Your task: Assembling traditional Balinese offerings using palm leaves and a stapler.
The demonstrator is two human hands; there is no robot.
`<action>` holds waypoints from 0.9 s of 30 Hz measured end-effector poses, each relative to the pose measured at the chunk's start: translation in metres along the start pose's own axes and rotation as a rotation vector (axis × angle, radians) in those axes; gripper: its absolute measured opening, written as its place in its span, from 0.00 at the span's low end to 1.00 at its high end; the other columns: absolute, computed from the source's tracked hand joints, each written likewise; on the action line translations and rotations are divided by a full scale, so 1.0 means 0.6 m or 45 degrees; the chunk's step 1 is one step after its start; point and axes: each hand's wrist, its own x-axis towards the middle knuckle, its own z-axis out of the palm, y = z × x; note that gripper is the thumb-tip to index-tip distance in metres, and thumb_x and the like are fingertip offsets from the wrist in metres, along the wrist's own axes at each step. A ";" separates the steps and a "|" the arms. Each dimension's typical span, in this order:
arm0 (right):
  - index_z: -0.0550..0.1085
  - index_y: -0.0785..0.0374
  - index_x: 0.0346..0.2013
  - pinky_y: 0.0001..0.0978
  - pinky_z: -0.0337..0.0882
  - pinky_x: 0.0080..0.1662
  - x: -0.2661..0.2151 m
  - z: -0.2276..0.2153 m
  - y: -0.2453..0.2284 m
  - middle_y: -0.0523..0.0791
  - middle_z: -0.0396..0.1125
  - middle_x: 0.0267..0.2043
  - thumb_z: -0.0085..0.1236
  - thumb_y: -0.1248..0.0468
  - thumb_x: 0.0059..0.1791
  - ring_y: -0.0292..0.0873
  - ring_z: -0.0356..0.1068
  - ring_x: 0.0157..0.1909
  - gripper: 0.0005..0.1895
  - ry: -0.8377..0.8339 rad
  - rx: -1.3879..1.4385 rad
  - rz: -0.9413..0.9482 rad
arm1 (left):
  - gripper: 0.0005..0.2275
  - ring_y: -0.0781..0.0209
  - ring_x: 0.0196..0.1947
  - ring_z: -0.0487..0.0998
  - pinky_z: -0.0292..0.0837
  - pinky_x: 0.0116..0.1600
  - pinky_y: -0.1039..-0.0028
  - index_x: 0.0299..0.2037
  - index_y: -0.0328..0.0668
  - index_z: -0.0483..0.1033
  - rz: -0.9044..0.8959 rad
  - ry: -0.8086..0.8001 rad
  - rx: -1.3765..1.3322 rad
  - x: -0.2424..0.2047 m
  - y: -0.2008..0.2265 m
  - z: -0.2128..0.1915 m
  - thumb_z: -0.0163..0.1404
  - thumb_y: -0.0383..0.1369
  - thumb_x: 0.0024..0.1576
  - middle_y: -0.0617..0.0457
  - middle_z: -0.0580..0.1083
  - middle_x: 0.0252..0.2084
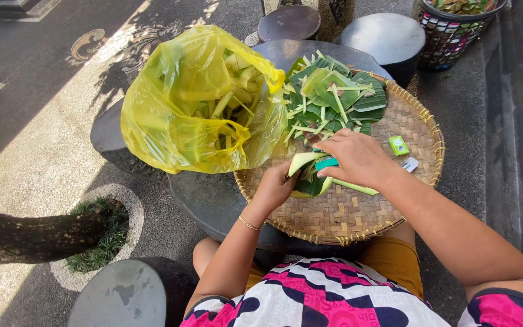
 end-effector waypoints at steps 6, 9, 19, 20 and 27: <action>0.76 0.45 0.49 0.42 0.75 0.48 -0.004 0.030 -0.003 0.39 0.76 0.42 0.60 0.40 0.44 0.45 0.75 0.50 0.24 0.012 -0.044 -0.057 | 0.10 0.30 0.34 0.80 0.74 0.40 0.52 0.49 0.30 0.77 0.137 -0.078 0.192 -0.004 0.014 -0.005 0.46 0.26 0.62 0.31 0.78 0.30; 0.76 0.44 0.46 0.40 0.76 0.46 -0.006 0.044 0.002 0.37 0.75 0.40 0.61 0.42 0.44 0.44 0.76 0.47 0.20 0.038 -0.071 0.026 | 0.10 0.33 0.34 0.81 0.75 0.40 0.54 0.49 0.35 0.79 0.114 -0.039 0.202 0.003 -0.008 -0.002 0.47 0.27 0.62 0.35 0.78 0.30; 0.76 0.61 0.57 0.56 0.71 0.54 -0.002 0.012 0.019 0.55 0.74 0.50 0.69 0.49 0.43 0.63 0.73 0.54 0.32 0.169 0.607 0.379 | 0.11 0.60 0.37 0.78 0.80 0.42 0.61 0.53 0.35 0.75 -0.121 0.422 -0.445 0.015 -0.114 0.021 0.50 0.27 0.61 0.44 0.79 0.38; 0.75 0.60 0.58 0.53 0.70 0.55 0.003 0.000 0.023 0.55 0.73 0.50 0.71 0.52 0.43 0.62 0.72 0.55 0.32 0.327 0.606 0.287 | 0.10 0.57 0.36 0.78 0.77 0.42 0.58 0.51 0.38 0.79 -0.059 0.454 -0.137 0.022 -0.122 0.008 0.52 0.28 0.60 0.41 0.81 0.35; 0.77 0.55 0.58 0.48 0.71 0.56 0.026 -0.038 -0.006 0.50 0.74 0.50 0.72 0.46 0.40 0.53 0.72 0.56 0.34 -0.030 0.300 0.157 | 0.12 0.42 0.42 0.83 0.79 0.44 0.55 0.54 0.52 0.79 0.151 0.409 0.223 0.008 -0.023 0.008 0.51 0.31 0.62 0.47 0.82 0.38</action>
